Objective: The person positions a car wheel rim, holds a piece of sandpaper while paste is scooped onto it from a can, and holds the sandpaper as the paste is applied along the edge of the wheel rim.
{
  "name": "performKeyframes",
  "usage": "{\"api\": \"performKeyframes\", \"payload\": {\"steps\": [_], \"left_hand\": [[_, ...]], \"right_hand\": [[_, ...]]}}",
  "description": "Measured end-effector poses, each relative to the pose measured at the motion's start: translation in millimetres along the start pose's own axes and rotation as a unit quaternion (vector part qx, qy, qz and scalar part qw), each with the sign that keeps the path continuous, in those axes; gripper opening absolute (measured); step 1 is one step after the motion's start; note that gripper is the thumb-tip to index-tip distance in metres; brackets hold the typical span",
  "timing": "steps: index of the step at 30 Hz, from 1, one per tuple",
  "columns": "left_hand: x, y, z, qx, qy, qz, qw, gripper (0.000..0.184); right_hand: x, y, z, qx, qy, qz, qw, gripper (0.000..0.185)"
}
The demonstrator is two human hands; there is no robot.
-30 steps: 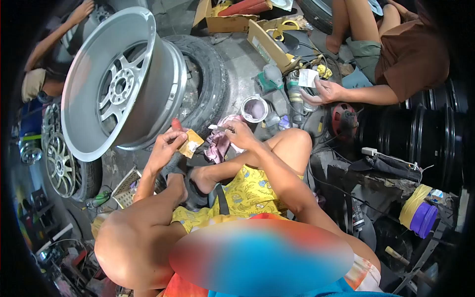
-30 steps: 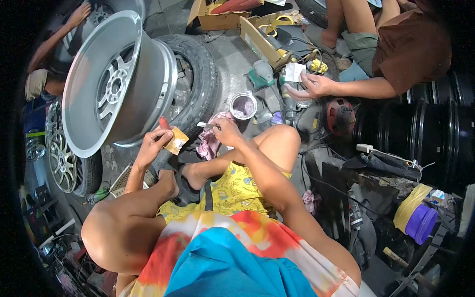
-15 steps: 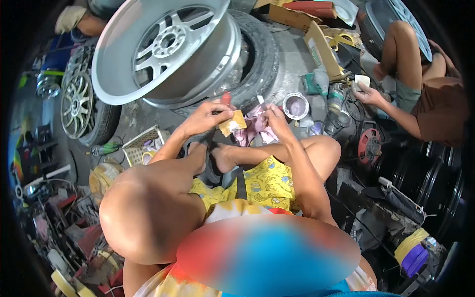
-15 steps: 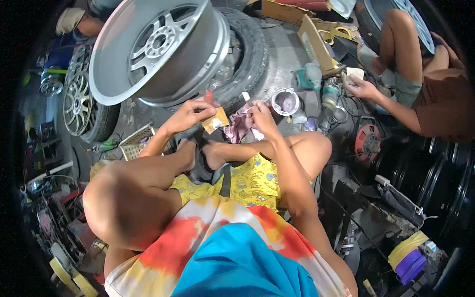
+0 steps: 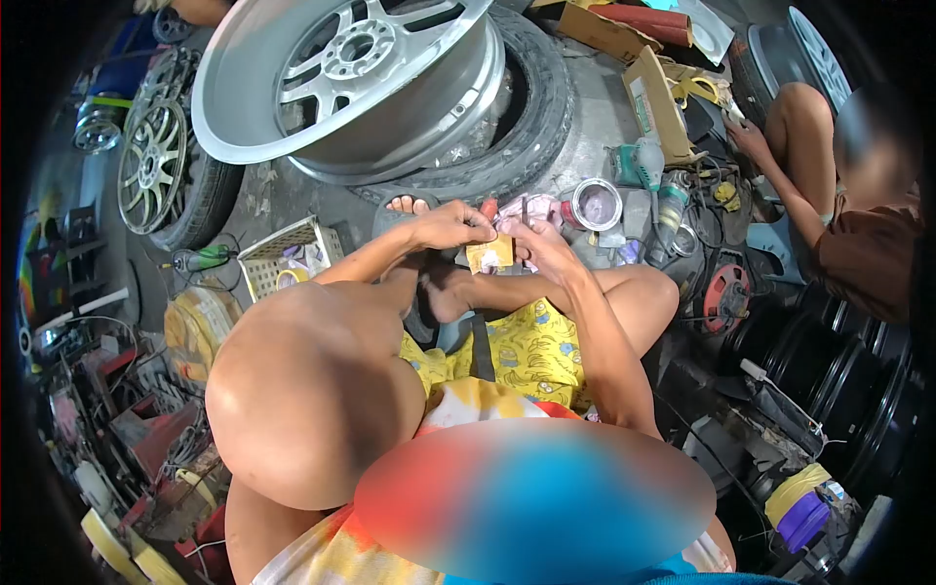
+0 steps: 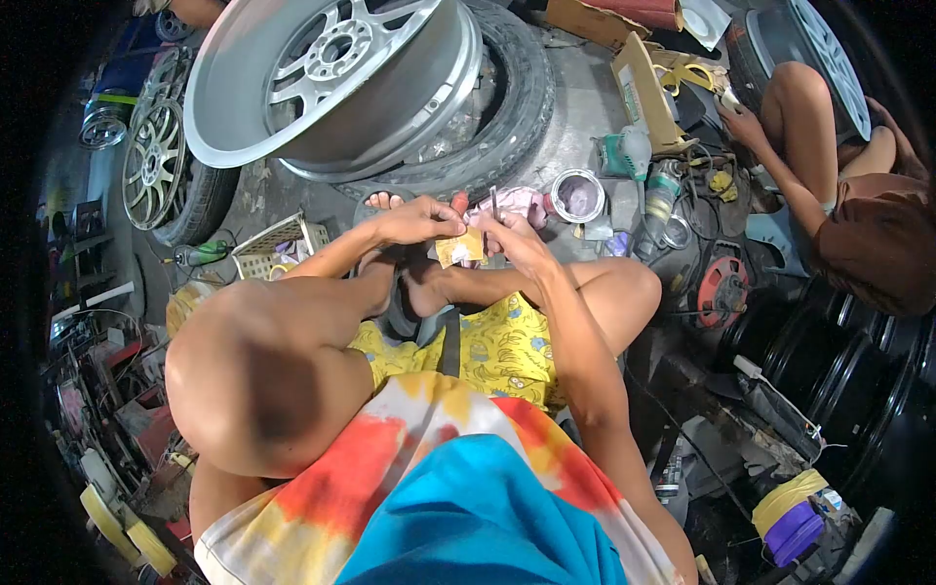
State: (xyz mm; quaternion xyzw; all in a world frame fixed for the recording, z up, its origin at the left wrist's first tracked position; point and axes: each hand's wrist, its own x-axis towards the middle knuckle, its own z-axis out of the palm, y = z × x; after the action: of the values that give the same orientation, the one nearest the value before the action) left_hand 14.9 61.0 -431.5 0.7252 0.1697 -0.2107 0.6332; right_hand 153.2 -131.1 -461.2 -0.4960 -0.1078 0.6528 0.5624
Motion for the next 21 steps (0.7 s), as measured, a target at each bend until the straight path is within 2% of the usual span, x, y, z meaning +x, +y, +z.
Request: {"api": "performKeyframes", "payload": {"steps": [1,3,4,7,8,9,11,15,17,18,19,20,21], "left_hand": [[2,-3,1,0.000,-0.003,-0.011,1.000,0.035],[9,-17,3,0.000,-0.005,-0.022,1.000,0.036],[12,-25,4,0.000,-0.006,-0.034,0.999,0.037],[24,-47,16,-0.061,-0.016,-0.036,0.997,0.039],[26,-45,17,-0.038,-0.031,-0.065,0.997,0.040],[35,-60,23,0.006,-0.004,-0.030,1.000,0.043],[42,-55,26,0.045,-0.024,-0.009,0.999,0.044],[63,-66,37,0.036,-0.056,-0.006,0.998,0.040],[74,-72,45,0.035,0.028,0.033,0.998,0.038],[78,-75,44,0.010,0.011,-0.004,1.000,0.038],[76,-69,42,0.010,0.011,-0.001,1.000,0.038],[74,-64,40,-0.015,0.010,-0.026,0.999,0.039],[73,-61,40,-0.042,0.009,-0.052,0.998,0.039]], "right_hand": [[0,1,0,0.000,0.001,0.000,1.000,0.024],[-4,2,-1,-0.120,0.009,-0.021,0.993,0.018],[-6,4,-3,-0.120,0.012,-0.020,0.992,0.018],[-16,2,-14,-0.203,0.108,-0.030,0.973,0.017],[-24,-4,-14,-0.220,0.141,-0.056,0.964,0.018],[-24,7,-29,-0.235,0.158,-0.075,0.956,0.018],[-27,17,-45,-0.266,0.198,-0.085,0.940,0.020],[-31,14,-33,-0.206,0.216,-0.074,0.952,0.029],[-21,23,-38,-0.232,0.201,-0.073,0.949,0.032],[-18,28,-40,-0.259,0.177,-0.046,0.949,0.027],[-17,24,-35,-0.286,0.154,-0.018,0.946,0.023],[-22,16,-25,-0.300,0.148,-0.046,0.941,0.030],[-21,18,-24,-0.304,0.151,-0.047,0.940,0.030]]}}
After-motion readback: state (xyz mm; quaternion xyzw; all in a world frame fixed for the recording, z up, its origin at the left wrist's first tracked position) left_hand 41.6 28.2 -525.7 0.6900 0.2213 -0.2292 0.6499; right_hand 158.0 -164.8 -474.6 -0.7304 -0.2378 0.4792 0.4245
